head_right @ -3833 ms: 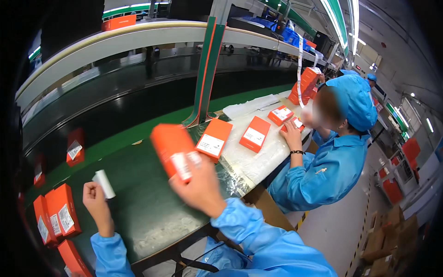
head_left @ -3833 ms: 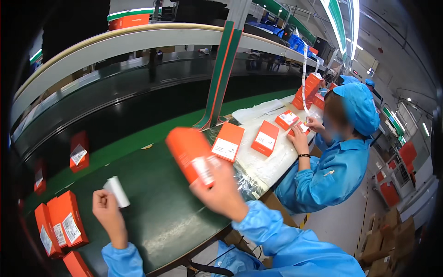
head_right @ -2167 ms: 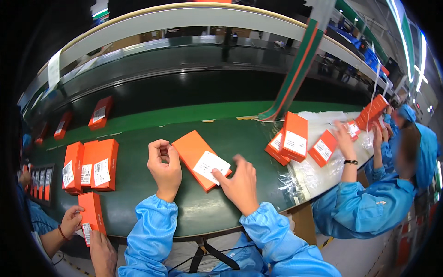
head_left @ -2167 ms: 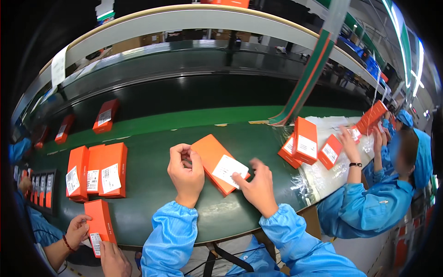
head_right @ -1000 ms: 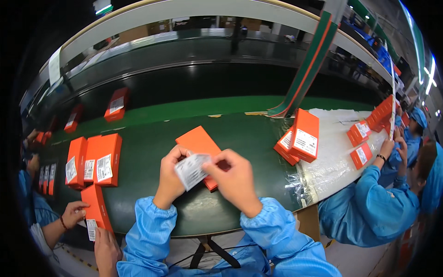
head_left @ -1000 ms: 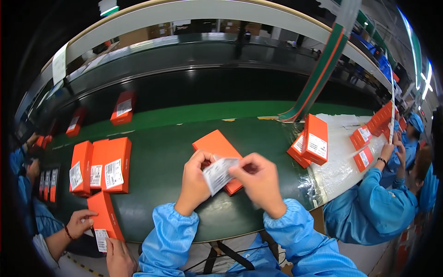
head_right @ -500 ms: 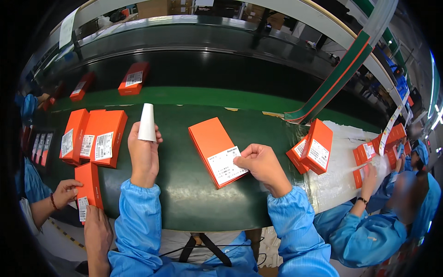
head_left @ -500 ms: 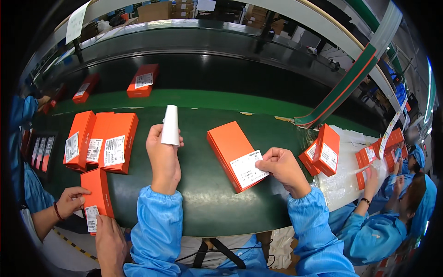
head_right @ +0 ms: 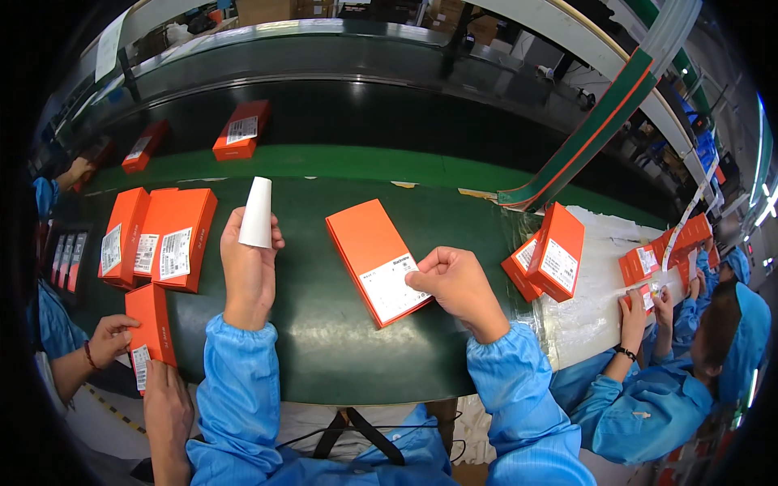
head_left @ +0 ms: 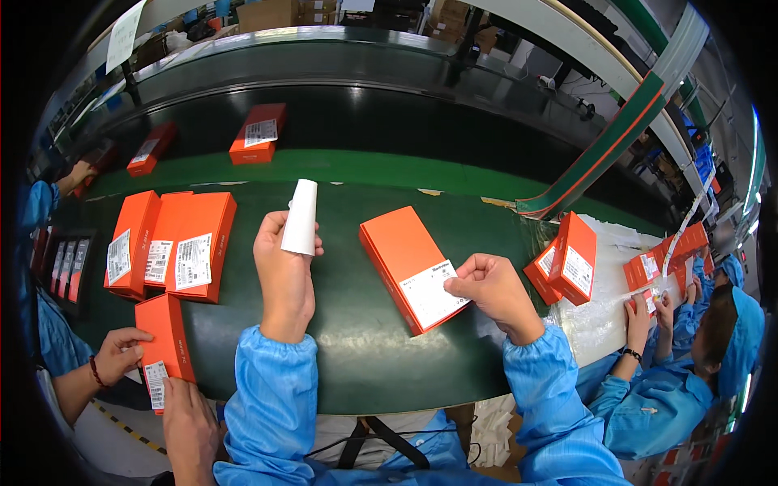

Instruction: The recorder is applying white adhesive labels to red rectangular product boxes on a conveyor belt system.

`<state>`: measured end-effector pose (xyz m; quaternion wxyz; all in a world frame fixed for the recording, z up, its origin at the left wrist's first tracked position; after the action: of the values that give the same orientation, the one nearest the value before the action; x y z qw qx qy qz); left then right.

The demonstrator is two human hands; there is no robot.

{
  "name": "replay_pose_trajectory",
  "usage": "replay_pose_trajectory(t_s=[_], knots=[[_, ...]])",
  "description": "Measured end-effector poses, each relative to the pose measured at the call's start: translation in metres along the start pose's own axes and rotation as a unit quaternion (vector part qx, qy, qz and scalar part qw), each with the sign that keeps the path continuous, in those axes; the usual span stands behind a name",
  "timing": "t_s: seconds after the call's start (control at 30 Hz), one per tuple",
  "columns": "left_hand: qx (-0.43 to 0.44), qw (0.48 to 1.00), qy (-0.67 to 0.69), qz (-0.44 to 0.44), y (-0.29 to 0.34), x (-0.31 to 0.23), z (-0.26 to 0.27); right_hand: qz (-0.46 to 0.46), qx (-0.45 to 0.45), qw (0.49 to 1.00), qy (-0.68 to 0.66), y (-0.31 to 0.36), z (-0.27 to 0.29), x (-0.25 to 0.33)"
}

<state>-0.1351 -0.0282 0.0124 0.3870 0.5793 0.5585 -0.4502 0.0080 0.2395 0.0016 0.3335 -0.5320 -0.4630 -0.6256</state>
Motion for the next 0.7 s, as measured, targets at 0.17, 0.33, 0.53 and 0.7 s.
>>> replay_pose_trajectory(t_s=[0.17, 0.33, 0.53, 0.7], knots=[[0.011, 0.999, -0.034, 0.003, 0.000, 0.002, 0.000, 0.122, -0.045, 0.970, 0.205, 0.022, -0.017, 0.025], [0.014, 0.999, -0.050, 0.004, -0.003, 0.008, 0.000, 0.320, -0.177, 0.852, 0.374, 0.069, -0.039, 0.058], [0.007, 0.997, -0.082, -0.010, -0.012, 0.016, 0.010, 0.284, -0.051, 0.870, 0.399, 0.051, -0.063, 0.020], [0.002, 0.996, -0.089, -0.015, -0.014, 0.019, 0.003, 0.351, -0.163, 0.848, 0.362, 0.087, -0.006, 0.056]])
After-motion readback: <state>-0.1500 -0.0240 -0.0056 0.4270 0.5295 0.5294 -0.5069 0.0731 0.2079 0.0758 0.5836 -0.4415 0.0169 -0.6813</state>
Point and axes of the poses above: each hand's wrist, its own y-axis away from the middle knuckle, its own z-axis out of the back of the hand, x = y × z, the point moved 10 cm from there along -y, towards the middle knuckle, and after that the axes turned 15 degrees about -y, right-handed, at the moved point
